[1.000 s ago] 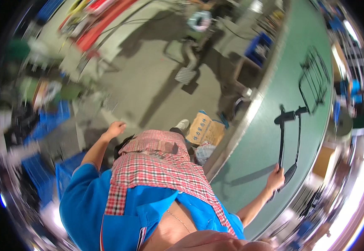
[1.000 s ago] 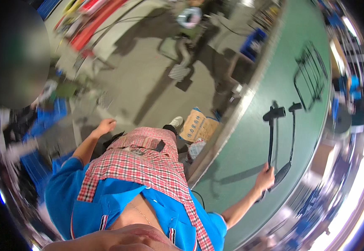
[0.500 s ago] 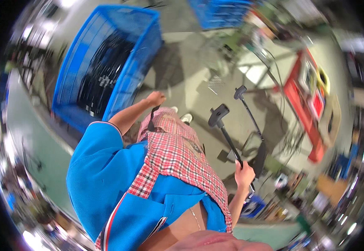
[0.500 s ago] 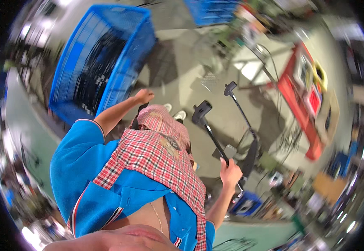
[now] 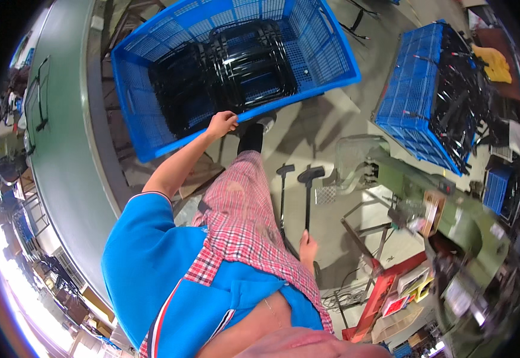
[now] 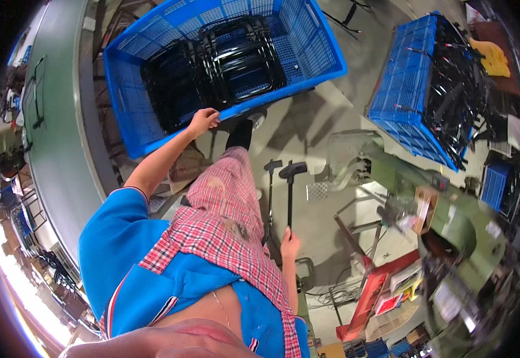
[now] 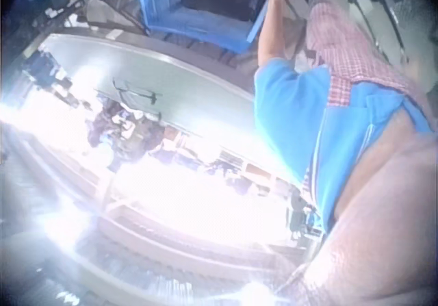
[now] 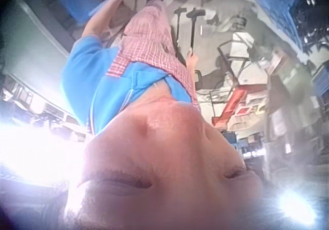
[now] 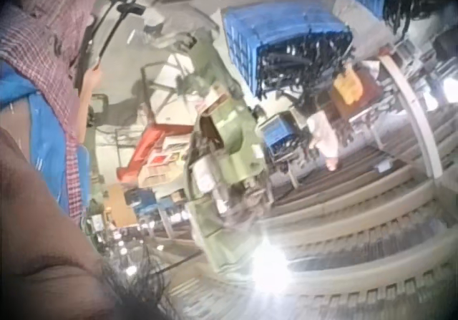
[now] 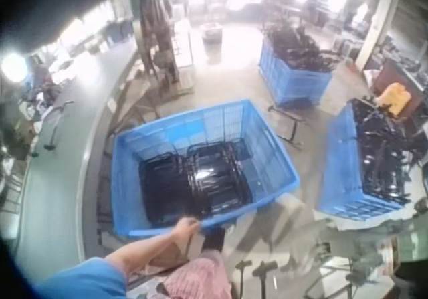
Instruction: The person repeatedly picks up black metal frame components from a blue crate, places them into a press machine, and secures small fasteners into the joints. The person then removes the assembled frames and places them on the floor. The process is repeated multiple times.
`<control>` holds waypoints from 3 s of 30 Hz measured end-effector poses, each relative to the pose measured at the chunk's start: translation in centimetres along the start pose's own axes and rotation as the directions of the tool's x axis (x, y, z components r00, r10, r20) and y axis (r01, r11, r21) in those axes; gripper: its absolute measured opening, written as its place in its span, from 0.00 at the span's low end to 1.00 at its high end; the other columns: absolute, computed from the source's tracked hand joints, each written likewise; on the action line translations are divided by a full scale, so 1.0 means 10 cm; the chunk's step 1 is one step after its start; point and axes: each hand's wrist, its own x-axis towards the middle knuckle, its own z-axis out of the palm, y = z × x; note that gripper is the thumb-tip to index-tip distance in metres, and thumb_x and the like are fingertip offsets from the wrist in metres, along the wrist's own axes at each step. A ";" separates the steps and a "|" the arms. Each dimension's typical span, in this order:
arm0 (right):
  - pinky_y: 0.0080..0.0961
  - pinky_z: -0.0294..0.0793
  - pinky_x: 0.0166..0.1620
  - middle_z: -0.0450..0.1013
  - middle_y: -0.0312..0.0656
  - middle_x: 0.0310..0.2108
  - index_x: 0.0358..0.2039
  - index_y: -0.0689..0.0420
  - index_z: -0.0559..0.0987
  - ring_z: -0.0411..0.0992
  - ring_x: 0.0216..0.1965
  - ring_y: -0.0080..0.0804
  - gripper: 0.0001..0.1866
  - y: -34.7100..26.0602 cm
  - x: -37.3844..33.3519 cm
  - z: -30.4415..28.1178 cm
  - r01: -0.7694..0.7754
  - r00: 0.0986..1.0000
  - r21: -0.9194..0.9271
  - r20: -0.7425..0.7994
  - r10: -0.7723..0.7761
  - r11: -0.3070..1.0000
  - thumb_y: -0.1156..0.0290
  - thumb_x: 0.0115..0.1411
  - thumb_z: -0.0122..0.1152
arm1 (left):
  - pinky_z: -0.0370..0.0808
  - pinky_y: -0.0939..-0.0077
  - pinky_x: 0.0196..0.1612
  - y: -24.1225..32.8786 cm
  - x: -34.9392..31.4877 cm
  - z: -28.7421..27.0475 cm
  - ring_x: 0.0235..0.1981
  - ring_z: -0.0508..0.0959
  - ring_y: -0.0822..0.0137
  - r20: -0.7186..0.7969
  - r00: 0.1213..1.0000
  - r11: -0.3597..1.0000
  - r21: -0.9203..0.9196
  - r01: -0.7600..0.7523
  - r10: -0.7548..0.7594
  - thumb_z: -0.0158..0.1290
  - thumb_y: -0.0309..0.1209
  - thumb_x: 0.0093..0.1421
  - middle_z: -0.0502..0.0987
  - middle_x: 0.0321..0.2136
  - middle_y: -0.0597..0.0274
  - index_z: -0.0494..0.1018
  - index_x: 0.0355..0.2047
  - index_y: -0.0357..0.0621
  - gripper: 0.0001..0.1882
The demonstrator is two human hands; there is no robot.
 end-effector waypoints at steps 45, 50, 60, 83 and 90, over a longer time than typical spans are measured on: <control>0.38 0.69 0.27 0.73 0.51 0.23 0.34 0.57 0.76 0.73 0.26 0.52 0.13 -0.50 0.23 -1.16 0.208 0.931 0.276 -0.349 -0.104 0.938 0.60 0.59 0.58 | 0.61 0.65 0.22 3.36 -1.26 0.45 0.15 0.63 0.54 0.525 0.778 0.595 0.518 -0.614 0.346 0.43 0.38 0.68 0.62 0.14 0.49 0.64 0.26 0.37 0.17; 0.35 0.68 0.24 0.72 0.45 0.21 0.30 0.56 0.77 0.72 0.22 0.44 0.10 -0.09 -0.32 -1.52 0.365 0.817 0.124 -0.519 -0.253 0.923 0.62 0.55 0.62 | 0.65 0.59 0.24 3.17 -1.54 1.48 0.18 0.69 0.46 0.774 0.574 0.339 0.483 -0.808 0.267 0.44 0.40 0.66 0.66 0.14 0.46 0.66 0.27 0.39 0.17; 0.40 0.69 0.25 0.72 0.46 0.18 0.32 0.55 0.76 0.72 0.22 0.50 0.15 0.06 -0.27 -2.15 0.247 0.706 0.109 -0.701 -0.101 0.963 0.56 0.56 0.63 | 0.68 0.55 0.24 3.21 -1.85 3.26 0.22 0.73 0.45 0.952 0.200 -0.040 0.214 -0.976 0.233 0.46 0.41 0.64 0.71 0.17 0.49 0.67 0.26 0.42 0.16; 0.36 0.64 0.22 0.63 0.45 0.12 0.63 0.51 0.62 0.62 0.14 0.46 0.36 0.56 0.58 -3.18 0.091 0.611 0.092 -0.792 0.017 0.992 0.57 0.56 0.63 | 0.67 0.52 0.26 4.22 -1.29 5.02 0.23 0.71 0.44 0.981 0.001 -0.062 0.013 -0.998 0.195 0.48 0.45 0.64 0.70 0.17 0.48 0.68 0.24 0.43 0.19; 0.45 0.71 0.29 0.71 0.54 0.17 0.61 0.50 0.64 0.72 0.23 0.57 0.34 0.50 0.56 -3.28 0.017 0.750 0.192 -0.652 0.115 0.981 0.54 0.56 0.61 | 0.70 0.54 0.26 4.10 -1.25 4.99 0.23 0.74 0.46 0.981 0.044 -0.044 0.053 -0.998 0.188 0.48 0.46 0.63 0.73 0.18 0.51 0.74 0.27 0.47 0.17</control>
